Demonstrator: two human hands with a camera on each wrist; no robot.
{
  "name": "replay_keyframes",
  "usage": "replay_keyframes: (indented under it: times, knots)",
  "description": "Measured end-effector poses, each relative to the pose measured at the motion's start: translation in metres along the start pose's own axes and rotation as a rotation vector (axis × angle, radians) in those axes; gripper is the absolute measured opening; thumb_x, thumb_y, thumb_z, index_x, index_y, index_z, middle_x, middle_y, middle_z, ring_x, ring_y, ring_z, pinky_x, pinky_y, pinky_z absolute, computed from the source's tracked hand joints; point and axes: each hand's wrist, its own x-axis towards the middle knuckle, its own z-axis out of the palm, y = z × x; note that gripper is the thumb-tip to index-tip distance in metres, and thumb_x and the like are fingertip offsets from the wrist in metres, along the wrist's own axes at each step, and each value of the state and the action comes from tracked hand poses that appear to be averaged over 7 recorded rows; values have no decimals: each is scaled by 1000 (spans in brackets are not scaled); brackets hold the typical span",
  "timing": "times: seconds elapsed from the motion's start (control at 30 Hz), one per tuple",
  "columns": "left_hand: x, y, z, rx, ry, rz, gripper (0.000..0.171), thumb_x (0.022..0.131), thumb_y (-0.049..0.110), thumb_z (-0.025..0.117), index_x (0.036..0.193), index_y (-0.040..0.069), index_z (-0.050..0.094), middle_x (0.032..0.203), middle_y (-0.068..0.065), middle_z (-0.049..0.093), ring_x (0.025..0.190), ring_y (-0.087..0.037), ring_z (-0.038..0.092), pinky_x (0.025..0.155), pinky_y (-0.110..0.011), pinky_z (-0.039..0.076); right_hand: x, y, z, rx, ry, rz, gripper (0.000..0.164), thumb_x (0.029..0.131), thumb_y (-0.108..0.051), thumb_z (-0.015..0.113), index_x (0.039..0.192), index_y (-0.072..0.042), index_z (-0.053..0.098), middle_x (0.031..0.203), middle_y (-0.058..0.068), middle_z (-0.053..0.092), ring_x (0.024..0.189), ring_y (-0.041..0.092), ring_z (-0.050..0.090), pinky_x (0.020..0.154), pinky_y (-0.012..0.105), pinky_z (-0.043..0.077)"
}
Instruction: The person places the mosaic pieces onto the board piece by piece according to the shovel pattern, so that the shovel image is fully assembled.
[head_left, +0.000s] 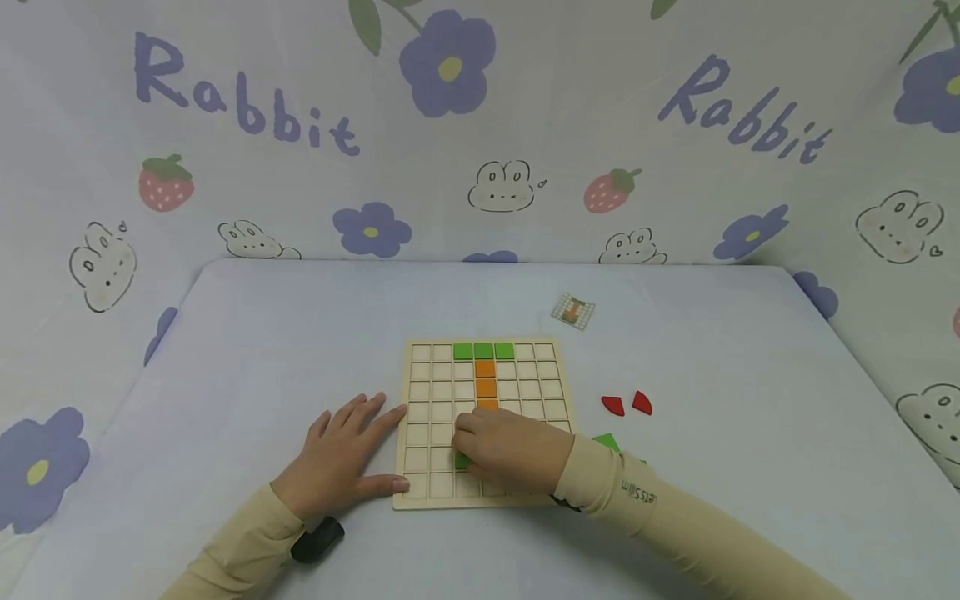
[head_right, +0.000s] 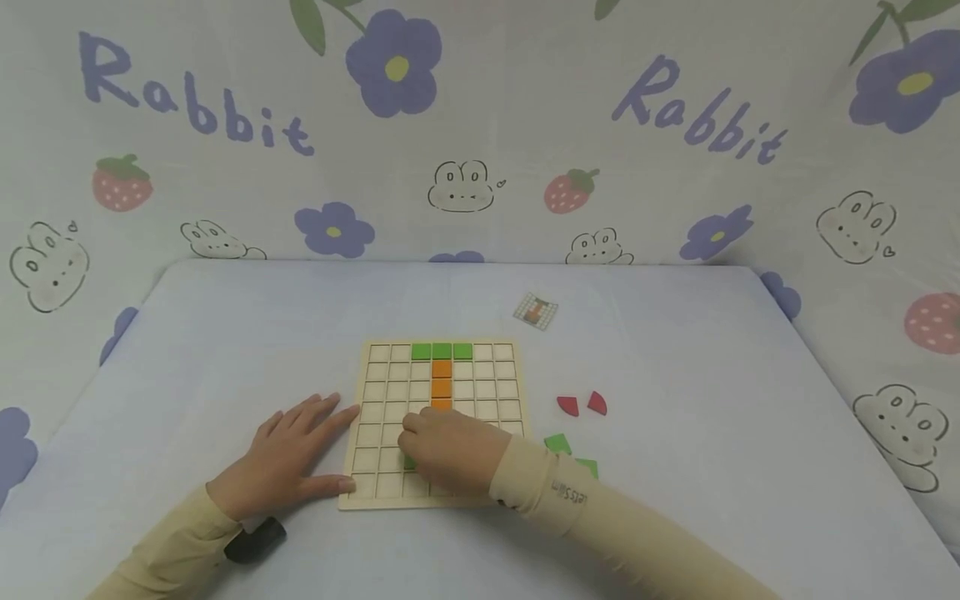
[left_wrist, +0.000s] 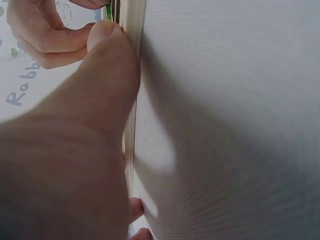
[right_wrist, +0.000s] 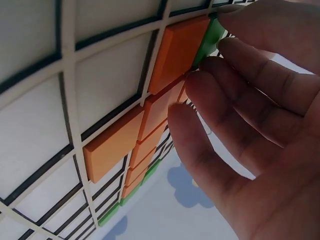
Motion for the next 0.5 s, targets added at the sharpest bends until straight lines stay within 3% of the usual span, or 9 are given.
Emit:
replay_keyframes:
  times: [0.2,0.5]
  knots:
    - [0,0,0,-4,-6,-5,83,80,62,64,145,16,42,147,-18,39,136,-41,35,98,-70,29,-2,-2,-1,-65,12,24,12,89,-24,67,99,-17,63,92,-6,59,81,10,54,63,21,42]
    - [0,0,0,5,-2,-3,83,79,62,65,145,16,42,147,-18,40,135,-41,36,97,-70,30,-3,-5,5,-97,71,74,9,89,-26,66,95,-19,64,88,-7,59,79,10,54,66,23,43]
